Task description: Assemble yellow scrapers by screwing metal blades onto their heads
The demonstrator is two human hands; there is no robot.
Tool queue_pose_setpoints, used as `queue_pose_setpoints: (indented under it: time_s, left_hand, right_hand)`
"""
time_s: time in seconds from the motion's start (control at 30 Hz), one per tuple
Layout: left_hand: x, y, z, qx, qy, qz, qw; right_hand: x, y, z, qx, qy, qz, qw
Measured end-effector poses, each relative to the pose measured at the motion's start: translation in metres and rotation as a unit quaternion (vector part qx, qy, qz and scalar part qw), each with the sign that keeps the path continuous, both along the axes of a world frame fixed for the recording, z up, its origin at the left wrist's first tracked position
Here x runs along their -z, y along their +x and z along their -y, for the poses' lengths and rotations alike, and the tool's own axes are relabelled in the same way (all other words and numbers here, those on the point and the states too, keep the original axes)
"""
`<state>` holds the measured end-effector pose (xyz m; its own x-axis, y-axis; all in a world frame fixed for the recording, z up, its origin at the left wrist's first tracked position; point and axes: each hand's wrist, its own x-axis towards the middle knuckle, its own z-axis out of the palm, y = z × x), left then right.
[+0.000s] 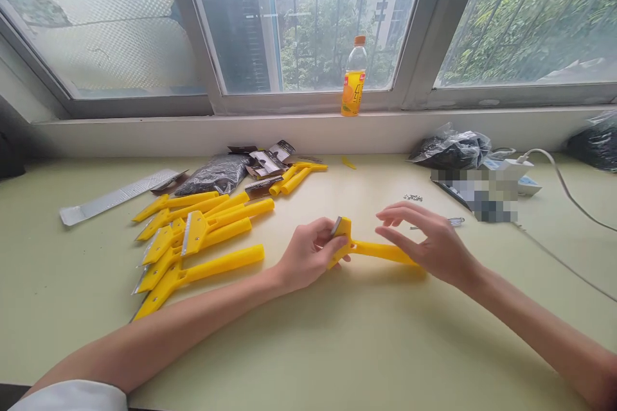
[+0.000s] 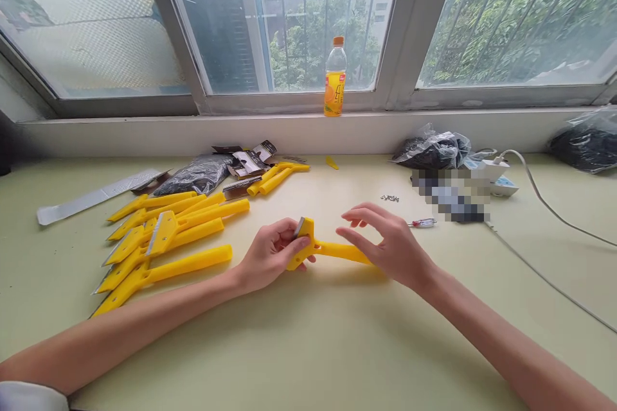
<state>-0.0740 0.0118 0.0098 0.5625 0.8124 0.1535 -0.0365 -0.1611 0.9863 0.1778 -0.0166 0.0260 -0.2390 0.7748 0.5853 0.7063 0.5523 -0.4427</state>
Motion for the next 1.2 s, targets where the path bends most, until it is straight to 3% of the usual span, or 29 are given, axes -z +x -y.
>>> queue_pose_setpoints:
  time_s: [0.13, 0.23, 0.33, 0.6, 1.03, 1.1, 1.2]
  left_hand:
    - [-0.001, 0.002, -0.003, -0.009, -0.055, 0.017, 0.998]
    - [-0.002, 0.002, -0.004, -0.013, -0.068, 0.018, 0.997]
    - [-0.002, 0.003, -0.005, -0.011, -0.073, 0.021, 0.997]
    - [-0.001, 0.001, -0.005, -0.008, -0.071, 0.014, 0.997]
    - [0.001, 0.000, -0.007, -0.003, -0.069, 0.023, 0.997]
    - [0.000, 0.000, -0.007, -0.004, -0.069, 0.019, 0.997]
    - [-0.002, 0.000, -0.006, -0.007, -0.072, 0.012, 0.997]
  right_hand:
    - [0.012, 0.083, -0.010, 0.173, 0.084, 0.072, 0.979]
    - [0.030, 0.141, -0.010, 0.192, 0.063, 0.126, 0.971]
    - [0.043, 0.171, -0.007, 0.176, -0.005, 0.170, 0.970]
    - [0.041, 0.156, -0.014, 0.132, -0.036, 0.147, 0.980]
    - [0.036, 0.144, 0.001, 0.304, -0.121, -0.027, 0.945]
    - [0.036, 0.139, 0.003, 0.306, -0.129, -0.034, 0.943]
    - [0.039, 0.130, 0.000, 0.254, -0.133, -0.012, 0.958]
